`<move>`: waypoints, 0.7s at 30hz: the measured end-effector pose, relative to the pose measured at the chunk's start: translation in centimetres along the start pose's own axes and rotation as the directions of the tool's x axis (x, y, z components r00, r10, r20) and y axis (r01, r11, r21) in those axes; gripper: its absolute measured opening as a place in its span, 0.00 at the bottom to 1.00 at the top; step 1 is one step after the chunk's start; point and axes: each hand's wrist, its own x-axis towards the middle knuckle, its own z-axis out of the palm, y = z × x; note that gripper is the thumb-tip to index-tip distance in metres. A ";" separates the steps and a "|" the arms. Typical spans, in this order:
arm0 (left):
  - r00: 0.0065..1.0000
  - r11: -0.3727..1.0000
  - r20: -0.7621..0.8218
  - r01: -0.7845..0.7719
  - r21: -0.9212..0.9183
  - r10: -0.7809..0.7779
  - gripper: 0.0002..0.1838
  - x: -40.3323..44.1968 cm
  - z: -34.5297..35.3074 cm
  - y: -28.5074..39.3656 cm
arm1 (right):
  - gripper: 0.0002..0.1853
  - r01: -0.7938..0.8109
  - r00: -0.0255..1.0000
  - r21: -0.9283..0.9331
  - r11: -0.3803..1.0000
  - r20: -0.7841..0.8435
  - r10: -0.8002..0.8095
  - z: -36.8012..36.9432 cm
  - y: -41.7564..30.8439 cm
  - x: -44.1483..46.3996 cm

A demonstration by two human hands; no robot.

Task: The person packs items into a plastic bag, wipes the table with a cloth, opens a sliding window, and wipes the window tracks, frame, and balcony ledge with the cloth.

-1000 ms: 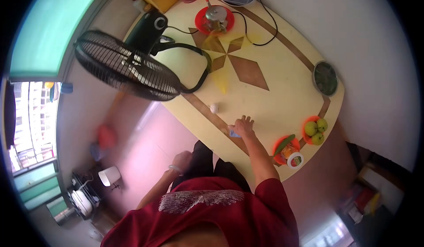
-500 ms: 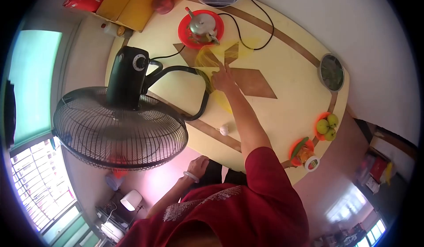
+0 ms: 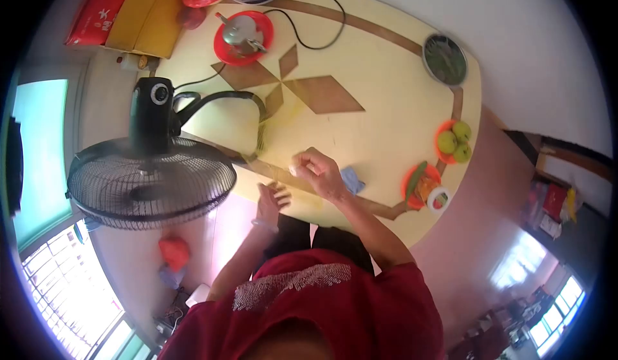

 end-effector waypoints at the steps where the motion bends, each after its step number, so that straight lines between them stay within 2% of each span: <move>1: 0.999 1.000 -0.038 -0.023 -0.021 0.022 0.35 -0.6 0.9 0.6 | 0.06 0.051 0.994 -0.076 0.996 0.099 -0.043 -0.8 -0.6 -2.0; 3: 0.949 0.979 -0.240 -0.196 0.061 0.205 0.42 -1.1 2.0 0.2 | 0.05 0.084 0.979 -0.212 0.974 0.201 -0.041 -2.4 -0.7 -5.4; 5: 0.983 0.983 0.026 -0.180 -0.028 0.181 0.48 -1.7 0.7 0.3 | 0.04 0.087 0.961 -0.271 0.959 0.276 -0.009 -3.2 -1.2 -8.0; 7: 0.950 0.981 0.278 -0.096 -0.169 0.141 0.52 -3.5 1.1 1.7 | 0.04 0.090 0.951 -0.346 0.934 0.307 0.021 -4.0 -0.3 -10.2; 8: 0.879 0.955 0.455 -0.004 -0.297 0.145 0.44 -4.3 0.4 1.5 | 0.04 0.106 0.941 -0.378 0.920 0.338 0.031 -4.5 0.2 -11.4; 9: 0.889 0.993 0.443 -0.098 -0.063 0.116 0.40 -5.4 0.5 1.2 | 0.04 0.120 0.929 -0.410 0.904 0.369 0.044 -4.9 0.8 -12.6; 10: 0.901 0.968 0.425 -0.179 0.178 0.089 0.36 -6.3 0.7 1.1 | 0.05 0.103 0.906 -0.415 0.904 0.414 0.086 -5.3 1.4 -13.5; 11: 0.914 0.879 0.401 -0.243 0.409 0.066 0.33 -7.4 0.9 1.1 | 0.04 0.078 0.896 -0.391 0.917 0.431 0.108 -5.3 1.7 -14.6; 12: 0.955 0.900 0.294 -0.170 0.402 0.049 0.26 -10.1 2.8 2.0 | 0.04 0.055 0.883 -0.371 0.927 0.452 0.128 -5.3 1.8 -15.5; 13: 0.940 0.786 0.327 -0.275 0.553 0.099 0.25 -10.6 2.1 1.1 | 0.04 0.034 0.868 -0.352 0.936 0.474 0.146 -5.4 1.9 -16.0; 14: 0.948 0.768 0.299 -0.274 0.579 0.112 0.23 -11.5 1.3 0.5 | 0.06 0.062 0.854 -0.361 0.930 0.502 0.138 -5.8 1.8 -16.5; 15: 0.954 0.748 0.272 -0.273 0.605 0.128 0.21 -12.5 0.5 0.2 | 0.07 0.083 0.883 -0.398 0.914 0.455 0.117 -6.6 2.8 -16.8; 17: 0.972 0.702 0.088 -0.219 0.678 0.218 0.18 -13.8 -2.4 -1.0 | 0.08 0.117 0.931 -0.472 0.874 0.357 0.069 -8.9 6.9 -17.2; 18: 0.948 0.572 0.023 -0.211 0.793 0.318 0.18 -14.2 -4.2 -1.6 | 0.11 0.085 0.950 -0.650 0.755 0.282 0.135 -9.9 8.2 -16.9; 19: 0.839 0.283 0.084 -0.273 0.920 0.538 0.24 -14.6 -5.8 -2.6 | 0.14 0.042 0.964 -0.796 0.604 0.192 0.186 -10.7 9.6 -16.4; 21: 0.708 -0.029 0.109 -0.124 0.992 0.697 0.31 -16.2 -6.4 -2.6 | 0.24 0.052 0.980 -0.912 0.408 0.125 0.154 -11.6 12.8 -14.8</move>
